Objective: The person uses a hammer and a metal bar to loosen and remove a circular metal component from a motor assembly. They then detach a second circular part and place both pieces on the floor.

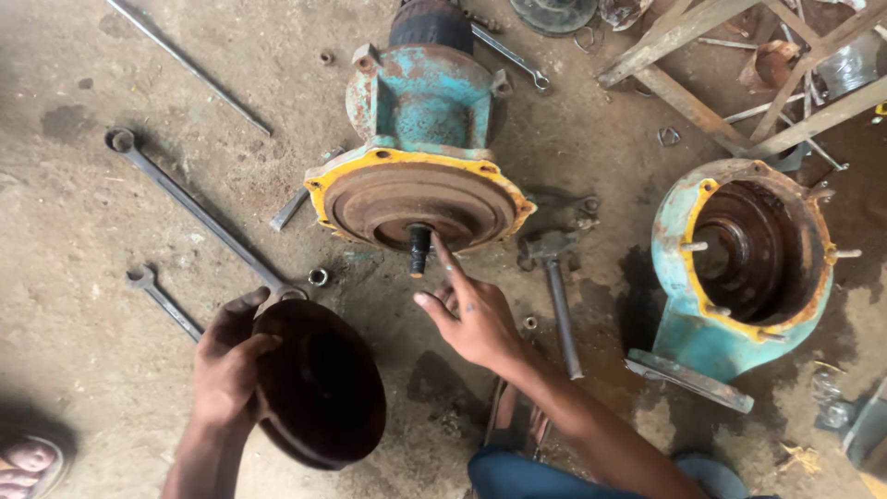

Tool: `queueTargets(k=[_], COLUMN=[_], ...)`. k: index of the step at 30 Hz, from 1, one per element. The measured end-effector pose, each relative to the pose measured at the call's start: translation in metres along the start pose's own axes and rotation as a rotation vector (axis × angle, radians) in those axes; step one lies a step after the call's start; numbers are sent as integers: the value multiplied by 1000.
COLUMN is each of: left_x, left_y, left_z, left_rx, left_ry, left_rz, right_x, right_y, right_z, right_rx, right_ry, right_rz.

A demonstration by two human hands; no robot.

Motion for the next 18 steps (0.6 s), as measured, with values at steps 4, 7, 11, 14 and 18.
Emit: queueTargets(k=[4, 7, 11, 14, 18], left_x=[3, 5, 16, 29, 42], left_y=[16, 14, 28, 37, 45], left_z=[-2, -11, -12, -20, -30], left_rx=[191, 344, 665, 859, 1094], left_ry=[-6, 58, -2, 12, 142], left_rz=[17, -131, -129, -68, 113], right_x=[13, 21, 21, 22, 19], right_y=[13, 4, -3, -6, 5], right_z=[12, 4, -4, -4, 2], right_rx=[-114, -108, -64, -78, -100], right_ry=[-168, -90, -15, 13, -18], right_rz=[169, 77, 14, -11, 70])
Point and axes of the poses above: each hand's wrist, its own x-axis towards the middle knuckle, its own z-axis out of the palm, y = z × x, the point moved 10 cm from there along x, towards the middle knuckle, and after that the axes turned 3 degrees about x, right-handed, at the moved point
